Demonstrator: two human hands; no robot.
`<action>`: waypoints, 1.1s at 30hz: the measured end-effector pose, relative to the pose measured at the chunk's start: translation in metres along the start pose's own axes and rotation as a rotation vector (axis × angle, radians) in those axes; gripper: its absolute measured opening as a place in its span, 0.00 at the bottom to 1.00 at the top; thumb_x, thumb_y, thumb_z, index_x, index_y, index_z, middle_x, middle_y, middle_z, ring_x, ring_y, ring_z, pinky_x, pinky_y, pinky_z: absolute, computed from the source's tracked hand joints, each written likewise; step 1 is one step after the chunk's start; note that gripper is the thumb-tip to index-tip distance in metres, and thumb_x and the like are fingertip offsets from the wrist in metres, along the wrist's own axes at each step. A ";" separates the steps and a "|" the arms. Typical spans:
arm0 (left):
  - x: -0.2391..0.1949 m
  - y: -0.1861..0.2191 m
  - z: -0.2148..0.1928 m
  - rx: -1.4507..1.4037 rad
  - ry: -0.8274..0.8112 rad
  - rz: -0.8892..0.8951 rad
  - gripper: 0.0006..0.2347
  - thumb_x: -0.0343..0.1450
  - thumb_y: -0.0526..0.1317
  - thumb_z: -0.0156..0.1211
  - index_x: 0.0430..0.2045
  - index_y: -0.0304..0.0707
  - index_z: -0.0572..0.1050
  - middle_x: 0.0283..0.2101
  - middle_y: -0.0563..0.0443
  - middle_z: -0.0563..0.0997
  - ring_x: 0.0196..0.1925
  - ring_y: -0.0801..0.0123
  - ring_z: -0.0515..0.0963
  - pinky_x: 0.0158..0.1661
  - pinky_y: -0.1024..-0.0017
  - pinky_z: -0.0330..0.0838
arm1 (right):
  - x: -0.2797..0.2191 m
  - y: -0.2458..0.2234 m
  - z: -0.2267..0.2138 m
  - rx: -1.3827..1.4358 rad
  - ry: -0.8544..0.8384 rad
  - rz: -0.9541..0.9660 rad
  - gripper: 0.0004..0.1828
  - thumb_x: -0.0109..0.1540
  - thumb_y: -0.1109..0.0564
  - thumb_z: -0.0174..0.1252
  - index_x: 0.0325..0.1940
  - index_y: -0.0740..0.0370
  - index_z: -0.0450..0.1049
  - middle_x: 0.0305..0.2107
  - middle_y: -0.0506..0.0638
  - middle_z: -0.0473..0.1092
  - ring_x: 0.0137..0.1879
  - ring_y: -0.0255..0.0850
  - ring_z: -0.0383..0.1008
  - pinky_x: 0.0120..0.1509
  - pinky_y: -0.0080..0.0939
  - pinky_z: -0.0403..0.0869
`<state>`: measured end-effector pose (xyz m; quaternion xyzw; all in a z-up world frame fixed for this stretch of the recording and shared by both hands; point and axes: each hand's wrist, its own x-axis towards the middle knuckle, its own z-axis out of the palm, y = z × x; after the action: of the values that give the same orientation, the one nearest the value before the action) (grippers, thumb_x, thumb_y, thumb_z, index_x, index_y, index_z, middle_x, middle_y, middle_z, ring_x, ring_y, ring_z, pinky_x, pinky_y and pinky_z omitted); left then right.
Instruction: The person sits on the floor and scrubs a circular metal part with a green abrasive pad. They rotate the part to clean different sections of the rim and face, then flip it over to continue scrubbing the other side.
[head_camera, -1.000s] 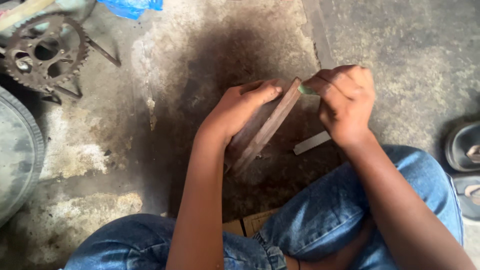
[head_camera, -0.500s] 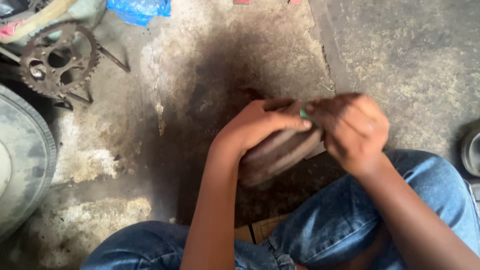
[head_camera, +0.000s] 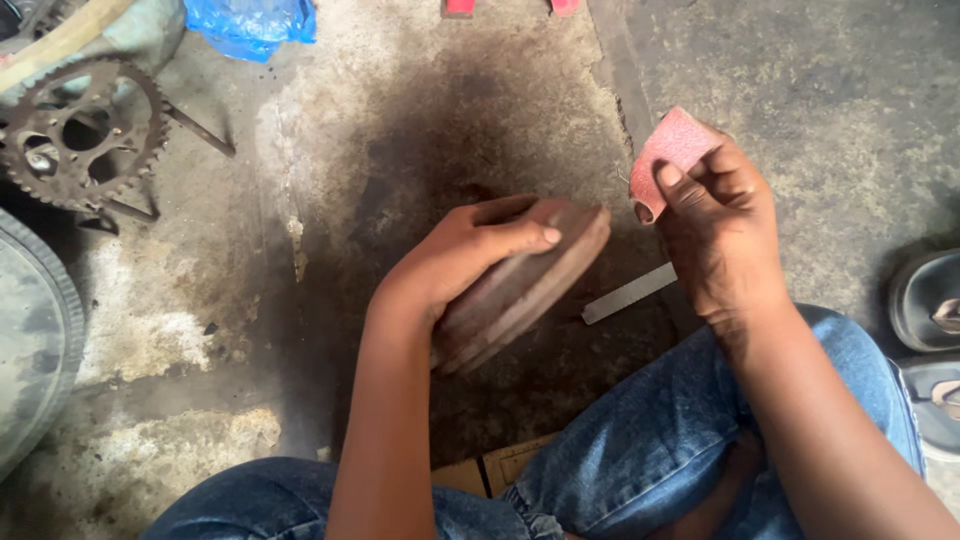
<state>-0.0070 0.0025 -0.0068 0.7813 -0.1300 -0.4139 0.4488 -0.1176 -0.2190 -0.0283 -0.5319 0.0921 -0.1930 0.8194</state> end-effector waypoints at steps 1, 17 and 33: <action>0.000 -0.001 -0.002 -0.012 0.060 0.013 0.38 0.56 0.61 0.66 0.64 0.51 0.72 0.60 0.42 0.80 0.59 0.55 0.78 0.57 0.53 0.68 | 0.000 -0.001 0.003 -0.017 -0.006 -0.020 0.11 0.70 0.68 0.54 0.56 0.64 0.72 0.42 0.49 0.74 0.44 0.35 0.75 0.47 0.37 0.75; 0.013 -0.013 -0.002 -0.184 0.143 0.000 0.40 0.55 0.64 0.64 0.61 0.40 0.74 0.58 0.34 0.80 0.59 0.45 0.81 0.56 0.48 0.72 | -0.046 0.016 0.052 -1.083 -0.051 -0.809 0.13 0.58 0.74 0.61 0.44 0.65 0.77 0.45 0.52 0.75 0.55 0.46 0.76 0.64 0.45 0.70; 0.009 -0.009 0.005 -0.156 0.040 0.040 0.38 0.58 0.63 0.60 0.62 0.44 0.72 0.59 0.38 0.82 0.59 0.49 0.84 0.56 0.54 0.76 | -0.042 0.017 0.039 -1.249 -0.336 -1.139 0.18 0.56 0.75 0.54 0.41 0.60 0.81 0.43 0.52 0.79 0.49 0.45 0.83 0.51 0.45 0.83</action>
<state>-0.0070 -0.0002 -0.0201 0.7491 -0.1038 -0.3983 0.5190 -0.1376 -0.1626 -0.0295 -0.8718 -0.2218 -0.4073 0.1579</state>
